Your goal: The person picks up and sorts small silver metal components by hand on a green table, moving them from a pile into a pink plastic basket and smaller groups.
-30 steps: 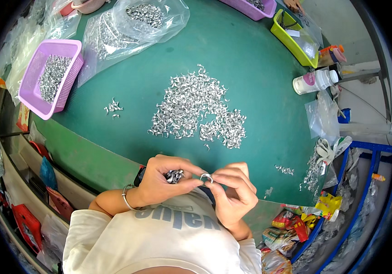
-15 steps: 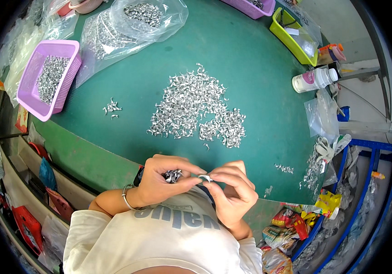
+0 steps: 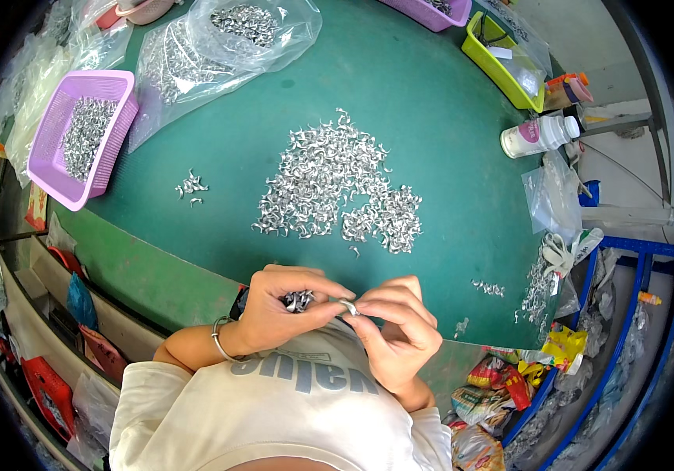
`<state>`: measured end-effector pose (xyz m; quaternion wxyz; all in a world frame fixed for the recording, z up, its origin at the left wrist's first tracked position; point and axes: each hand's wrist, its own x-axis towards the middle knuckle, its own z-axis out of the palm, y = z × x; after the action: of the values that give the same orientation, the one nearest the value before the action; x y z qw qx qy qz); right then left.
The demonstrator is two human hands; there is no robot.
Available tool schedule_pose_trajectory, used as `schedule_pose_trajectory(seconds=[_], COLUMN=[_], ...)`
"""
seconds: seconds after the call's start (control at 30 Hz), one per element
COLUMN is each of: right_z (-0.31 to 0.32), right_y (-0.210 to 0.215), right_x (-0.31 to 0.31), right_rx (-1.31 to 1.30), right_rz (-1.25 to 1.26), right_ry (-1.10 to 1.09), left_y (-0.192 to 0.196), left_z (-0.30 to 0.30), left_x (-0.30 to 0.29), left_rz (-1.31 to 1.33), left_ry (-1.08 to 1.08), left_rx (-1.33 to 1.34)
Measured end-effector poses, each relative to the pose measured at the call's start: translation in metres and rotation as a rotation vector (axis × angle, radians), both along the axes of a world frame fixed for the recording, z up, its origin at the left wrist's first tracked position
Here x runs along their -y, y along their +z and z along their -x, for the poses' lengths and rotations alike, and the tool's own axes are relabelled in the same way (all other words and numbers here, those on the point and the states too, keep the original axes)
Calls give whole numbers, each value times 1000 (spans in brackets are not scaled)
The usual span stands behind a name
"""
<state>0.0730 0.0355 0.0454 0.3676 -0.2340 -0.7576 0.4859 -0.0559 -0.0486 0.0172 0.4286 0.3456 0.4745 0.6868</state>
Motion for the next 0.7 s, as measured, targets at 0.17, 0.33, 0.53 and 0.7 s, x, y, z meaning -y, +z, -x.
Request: schedule_pose_trajectory(seconds=[0.17, 0.33, 0.53, 0.7], right_z=[0, 2, 5, 5], right_y=[-2, -3, -3, -8], right_x=[2, 2, 3, 1], right_rx=[-25, -41, -44, -44], right_rz=[63, 96, 97, 114], right_ry=[-53, -57, -51, -32], left_y=[0, 0, 1, -2], left_z=[1, 2, 4, 2], left_x=[1, 2, 4, 5], left_rz=[0, -11, -14, 17], left_ry=[-15, -12, -14, 8], left_rx=[-6, -17, -11, 22])
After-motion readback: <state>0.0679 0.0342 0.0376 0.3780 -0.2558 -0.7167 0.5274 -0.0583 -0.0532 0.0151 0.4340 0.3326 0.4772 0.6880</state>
